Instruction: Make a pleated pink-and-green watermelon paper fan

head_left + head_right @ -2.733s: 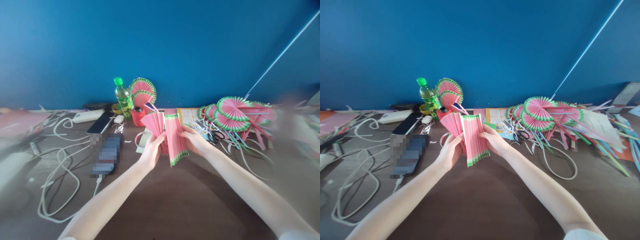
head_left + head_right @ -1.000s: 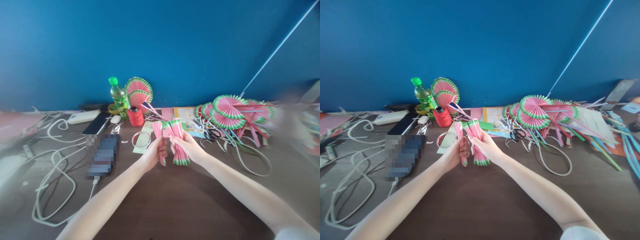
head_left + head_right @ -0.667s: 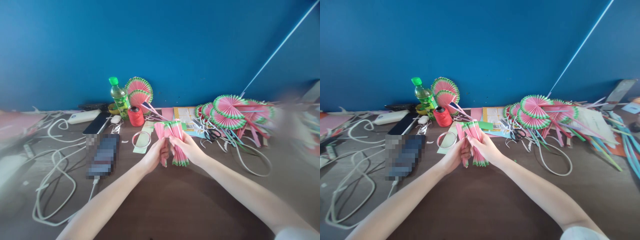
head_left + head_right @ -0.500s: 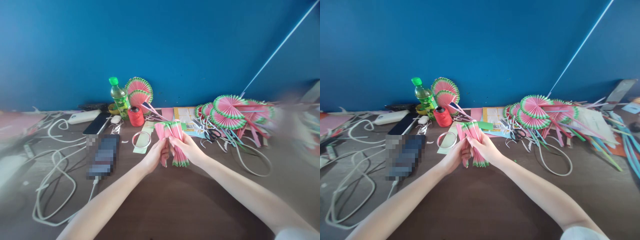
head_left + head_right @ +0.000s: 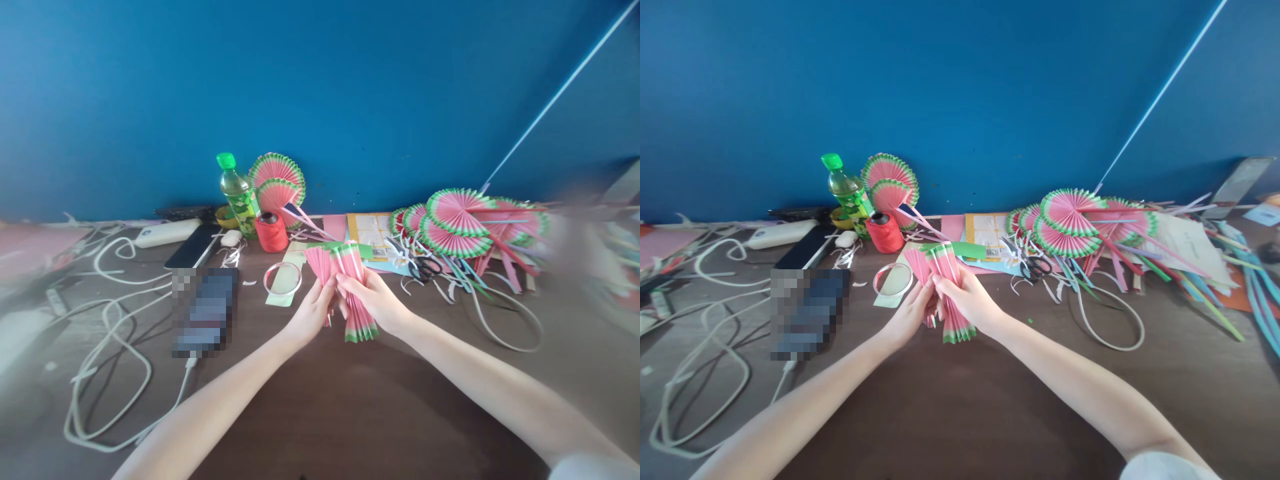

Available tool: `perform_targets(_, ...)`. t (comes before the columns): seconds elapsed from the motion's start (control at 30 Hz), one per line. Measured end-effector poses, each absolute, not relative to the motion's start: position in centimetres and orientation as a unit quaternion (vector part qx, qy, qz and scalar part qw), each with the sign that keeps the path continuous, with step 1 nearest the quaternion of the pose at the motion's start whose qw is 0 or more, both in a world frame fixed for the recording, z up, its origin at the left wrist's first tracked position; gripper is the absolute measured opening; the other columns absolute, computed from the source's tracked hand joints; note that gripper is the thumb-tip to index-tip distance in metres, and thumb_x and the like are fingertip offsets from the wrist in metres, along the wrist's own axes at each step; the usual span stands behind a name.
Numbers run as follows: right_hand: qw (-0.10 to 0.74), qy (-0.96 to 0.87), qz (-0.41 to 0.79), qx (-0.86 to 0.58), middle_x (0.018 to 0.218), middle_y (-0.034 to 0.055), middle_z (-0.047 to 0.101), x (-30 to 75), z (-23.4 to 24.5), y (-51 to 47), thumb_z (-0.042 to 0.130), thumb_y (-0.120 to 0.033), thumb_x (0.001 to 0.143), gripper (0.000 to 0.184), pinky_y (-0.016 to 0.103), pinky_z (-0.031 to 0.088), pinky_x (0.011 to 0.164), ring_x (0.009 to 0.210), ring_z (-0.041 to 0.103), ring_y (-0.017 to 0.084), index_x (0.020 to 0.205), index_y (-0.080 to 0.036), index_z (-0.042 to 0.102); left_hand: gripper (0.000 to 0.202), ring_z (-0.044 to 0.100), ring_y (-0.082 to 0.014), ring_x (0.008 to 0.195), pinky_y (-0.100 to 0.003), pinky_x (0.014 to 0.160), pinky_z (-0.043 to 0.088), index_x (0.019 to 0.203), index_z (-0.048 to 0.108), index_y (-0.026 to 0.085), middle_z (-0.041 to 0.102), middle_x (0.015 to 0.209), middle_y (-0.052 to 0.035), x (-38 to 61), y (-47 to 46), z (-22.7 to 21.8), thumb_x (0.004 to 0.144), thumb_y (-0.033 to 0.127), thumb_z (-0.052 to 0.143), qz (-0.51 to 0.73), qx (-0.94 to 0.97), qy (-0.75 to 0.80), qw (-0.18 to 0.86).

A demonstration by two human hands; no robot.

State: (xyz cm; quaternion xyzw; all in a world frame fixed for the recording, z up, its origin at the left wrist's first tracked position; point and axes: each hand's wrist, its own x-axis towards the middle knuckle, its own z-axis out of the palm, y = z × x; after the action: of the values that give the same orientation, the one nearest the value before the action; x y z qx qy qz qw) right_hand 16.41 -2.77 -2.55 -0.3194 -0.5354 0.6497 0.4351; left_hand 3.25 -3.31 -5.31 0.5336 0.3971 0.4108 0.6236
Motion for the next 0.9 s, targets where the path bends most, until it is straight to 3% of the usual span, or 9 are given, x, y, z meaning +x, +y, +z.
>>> perform_targets(0.17, 0.433, -0.530, 0.656, -0.318, 0.044, -0.0075, 0.049, 16.5, -2.7, -2.7, 0.054, -0.040, 0.082, 0.031, 0.027, 0.048, 0.050, 0.038, 0.051, 0.009, 0.064, -0.019, 0.043, 0.050, 0.049, -0.0110, 0.053, -0.023, 0.052, 0.035, 0.123, 0.039, 0.017, 0.052, 0.058, 0.0032, 3.2, -3.5, -5.1, 0.087, 0.051, 0.035, 0.398, 0.557, 0.401, 0.609)
perform_targets(0.4, 0.424, -0.530, 0.658, -0.325, 0.042, -0.0065, 0.051, 16.5, -2.7, -2.7, 0.056, -0.041, 0.081, 0.029, 0.028, 0.047, 0.048, 0.040, 0.052, 0.011, 0.066, -0.019, 0.042, 0.051, 0.047, -0.0121, 0.055, -0.024, 0.054, 0.036, 0.127, 0.037, 0.016, 0.053, 0.058, 0.0018, 3.2, -3.5, -5.2, 0.089, 0.048, 0.032, 0.395, 0.562, 0.412, 0.598)
perform_targets(0.7, 0.415, -0.551, 0.639, -0.342, 0.042, -0.0079, 0.052, 16.4, -2.0, -2.9, 0.055, -0.039, 0.081, 0.022, 0.030, 0.051, 0.051, 0.041, 0.054, 0.013, 0.082, -0.020, 0.043, 0.049, 0.042, -0.0103, 0.052, -0.021, 0.048, 0.034, 0.121, 0.039, 0.018, 0.052, 0.060, 0.0026, 3.1, -3.7, -4.9, 0.088, 0.052, 0.031, 0.363, 0.582, 0.439, 0.580)
perform_targets(0.9, 0.420, -0.559, 0.630, -0.337, 0.044, -0.0098, 0.051, 16.5, -2.1, -3.0, 0.054, -0.033, 0.082, 0.020, 0.029, 0.051, 0.050, 0.042, 0.055, 0.012, 0.088, -0.021, 0.040, 0.035, 0.040, -0.0097, 0.051, -0.022, 0.051, 0.036, 0.101, 0.044, 0.016, 0.052, 0.059, 0.0027, 3.0, -3.9, -3.5, 0.090, 0.046, 0.028, 0.353, 0.580, 0.438, 0.590)
